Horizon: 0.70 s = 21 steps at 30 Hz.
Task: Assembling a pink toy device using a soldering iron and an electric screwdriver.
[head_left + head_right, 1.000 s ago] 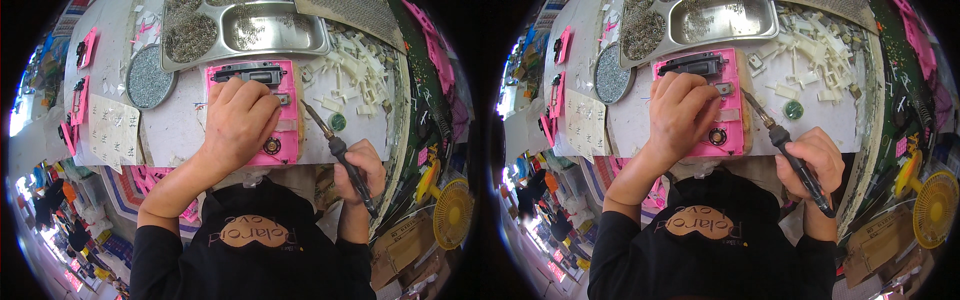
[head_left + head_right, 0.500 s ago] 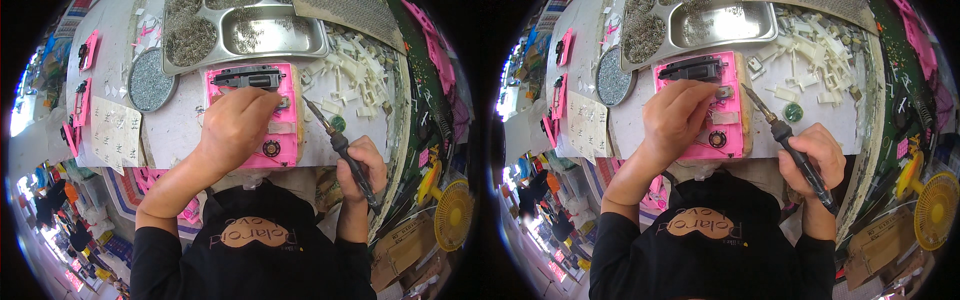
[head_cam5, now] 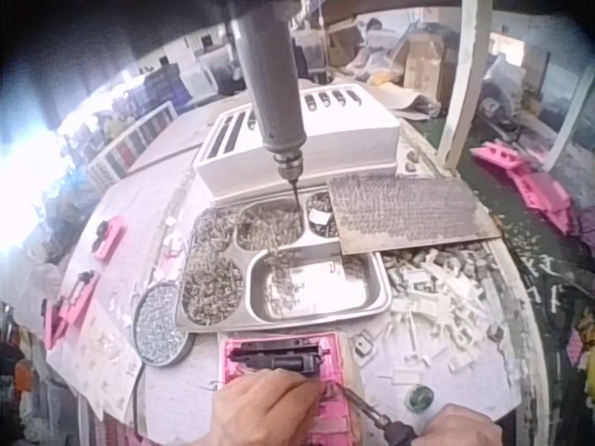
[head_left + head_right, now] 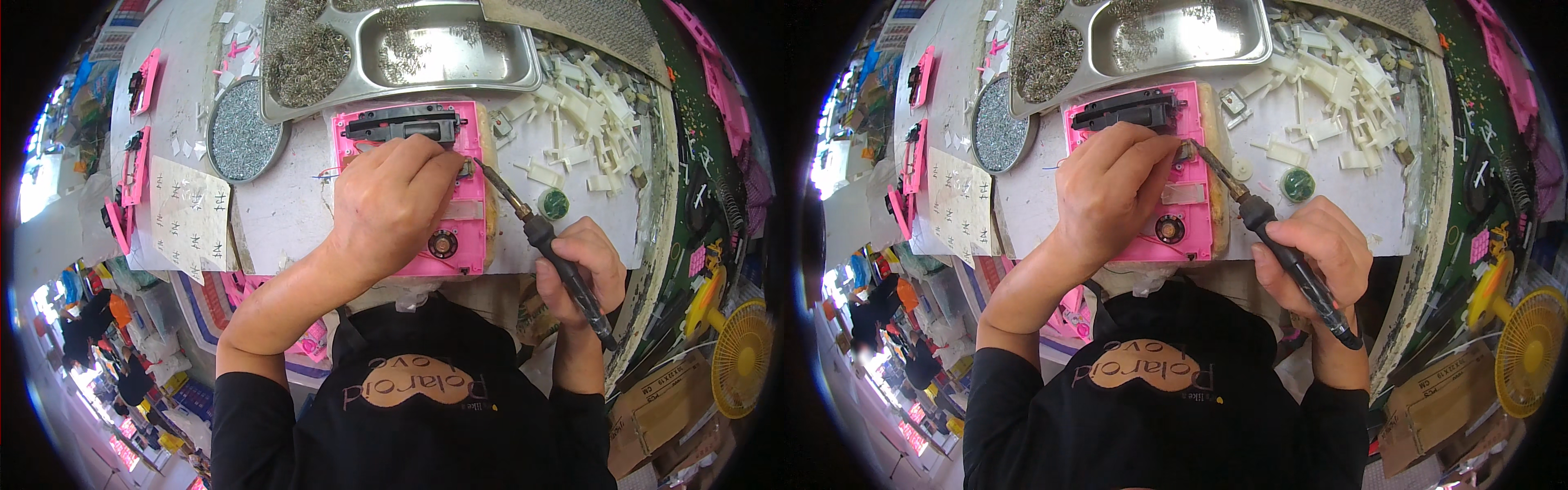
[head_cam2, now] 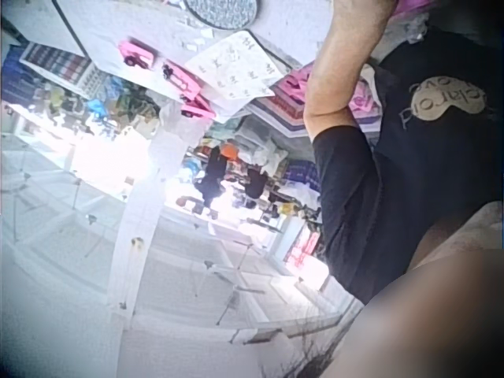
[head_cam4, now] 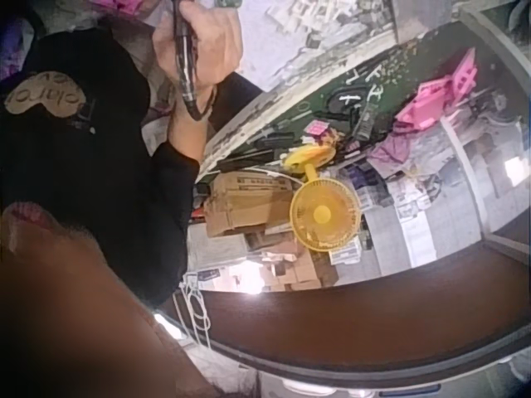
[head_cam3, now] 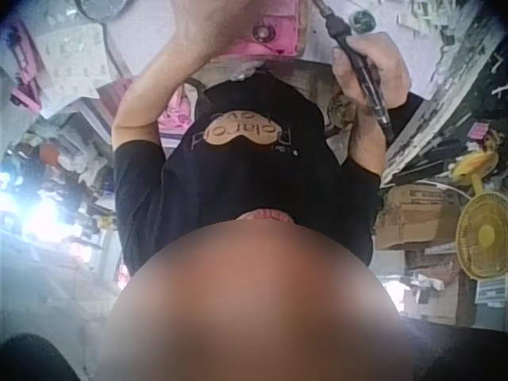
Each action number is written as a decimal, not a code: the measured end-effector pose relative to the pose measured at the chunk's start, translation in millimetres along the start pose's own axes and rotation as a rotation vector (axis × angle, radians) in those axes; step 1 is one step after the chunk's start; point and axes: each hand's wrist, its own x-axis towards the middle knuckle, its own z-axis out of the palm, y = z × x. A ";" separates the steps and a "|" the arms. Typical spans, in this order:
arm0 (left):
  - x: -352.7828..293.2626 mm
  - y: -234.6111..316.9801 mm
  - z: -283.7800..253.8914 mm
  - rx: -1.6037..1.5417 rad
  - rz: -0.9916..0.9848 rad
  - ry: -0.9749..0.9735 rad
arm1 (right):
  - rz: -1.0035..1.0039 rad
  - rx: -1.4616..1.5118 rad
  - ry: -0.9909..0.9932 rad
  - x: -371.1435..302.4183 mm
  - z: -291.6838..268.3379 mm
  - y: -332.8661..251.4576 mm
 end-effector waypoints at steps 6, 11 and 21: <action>0.0 -0.2 -0.5 -0.007 0.005 0.005 | -0.006 0.000 -0.003 3.0 1.7 -1.3; 0.3 -0.4 -1.0 -0.009 0.009 -0.009 | -0.012 -0.007 -0.015 3.0 2.3 -0.5; 1.1 0.7 -0.9 -0.006 0.005 -0.007 | -0.074 -0.037 -0.031 2.0 5.3 2.2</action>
